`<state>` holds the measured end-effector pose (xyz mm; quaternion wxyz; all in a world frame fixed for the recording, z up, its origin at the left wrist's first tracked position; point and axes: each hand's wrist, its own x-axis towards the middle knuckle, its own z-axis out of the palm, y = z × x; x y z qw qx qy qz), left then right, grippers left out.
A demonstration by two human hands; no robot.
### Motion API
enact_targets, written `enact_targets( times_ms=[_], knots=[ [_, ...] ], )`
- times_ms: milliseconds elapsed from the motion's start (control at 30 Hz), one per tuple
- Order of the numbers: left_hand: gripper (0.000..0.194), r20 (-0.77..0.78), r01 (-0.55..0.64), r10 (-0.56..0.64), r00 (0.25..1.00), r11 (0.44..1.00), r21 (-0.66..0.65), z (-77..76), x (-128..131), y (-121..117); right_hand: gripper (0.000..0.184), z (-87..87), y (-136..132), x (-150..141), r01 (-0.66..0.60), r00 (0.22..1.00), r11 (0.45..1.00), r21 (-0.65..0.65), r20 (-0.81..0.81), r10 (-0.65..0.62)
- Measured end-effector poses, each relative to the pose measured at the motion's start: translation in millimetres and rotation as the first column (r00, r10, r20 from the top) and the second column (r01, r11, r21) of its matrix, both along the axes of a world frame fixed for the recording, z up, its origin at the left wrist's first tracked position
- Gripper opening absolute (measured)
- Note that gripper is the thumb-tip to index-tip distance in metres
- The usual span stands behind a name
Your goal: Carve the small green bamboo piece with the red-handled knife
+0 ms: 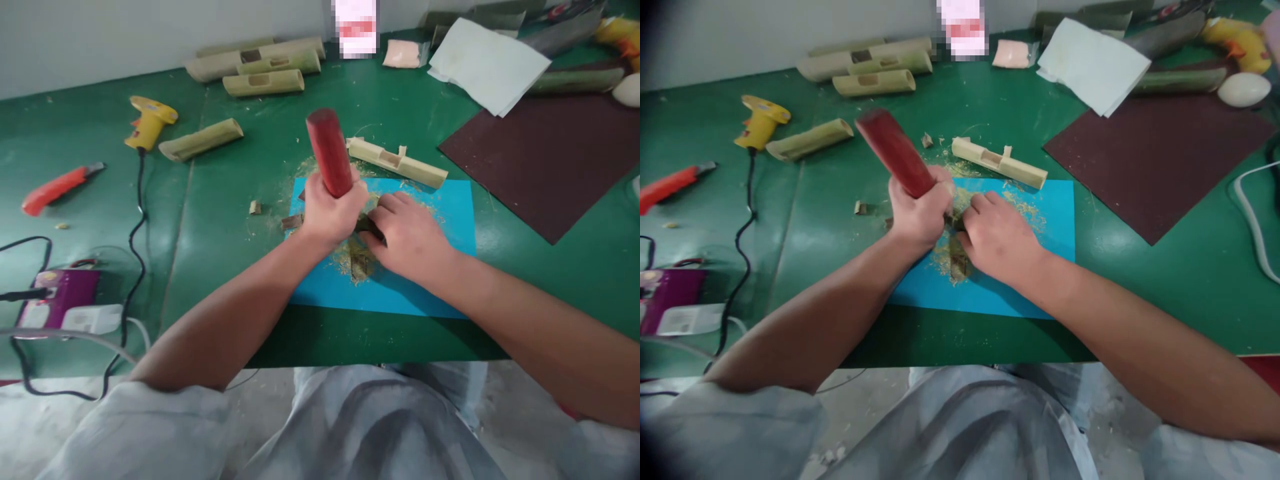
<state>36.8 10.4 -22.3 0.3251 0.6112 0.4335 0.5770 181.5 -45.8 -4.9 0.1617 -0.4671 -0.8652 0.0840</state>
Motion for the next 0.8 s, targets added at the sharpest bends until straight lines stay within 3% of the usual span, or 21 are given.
enact_targets(
  times_ms=[167, 300, 800],
  knots=[
    [0.047, 0.086, -0.018, 0.023, 0.996, 0.998, -0.053, 3.3, 1.9, 2.5, 0.018, -0.5, 1.7, 1.5, 0.034, 0.999, 0.999, 0.024, 0.012, -0.035],
    [0.046, 0.026, 0.031, -0.029, 0.999, 0.998, -0.061, 4.8, 3.2, 1.9, 0.015, 1.9, 0.1, 1.4, 0.059, 0.998, 0.998, 0.011, 0.021, -0.059],
    [0.044, -0.048, 0.013, -0.016, 0.999, 0.998, -0.067, 3.4, 1.0, 0.8, 0.016, -1.0, -0.5, 1.3, 0.010, 0.999, 1.000, -0.022, -0.039, -0.010]
  ],
)
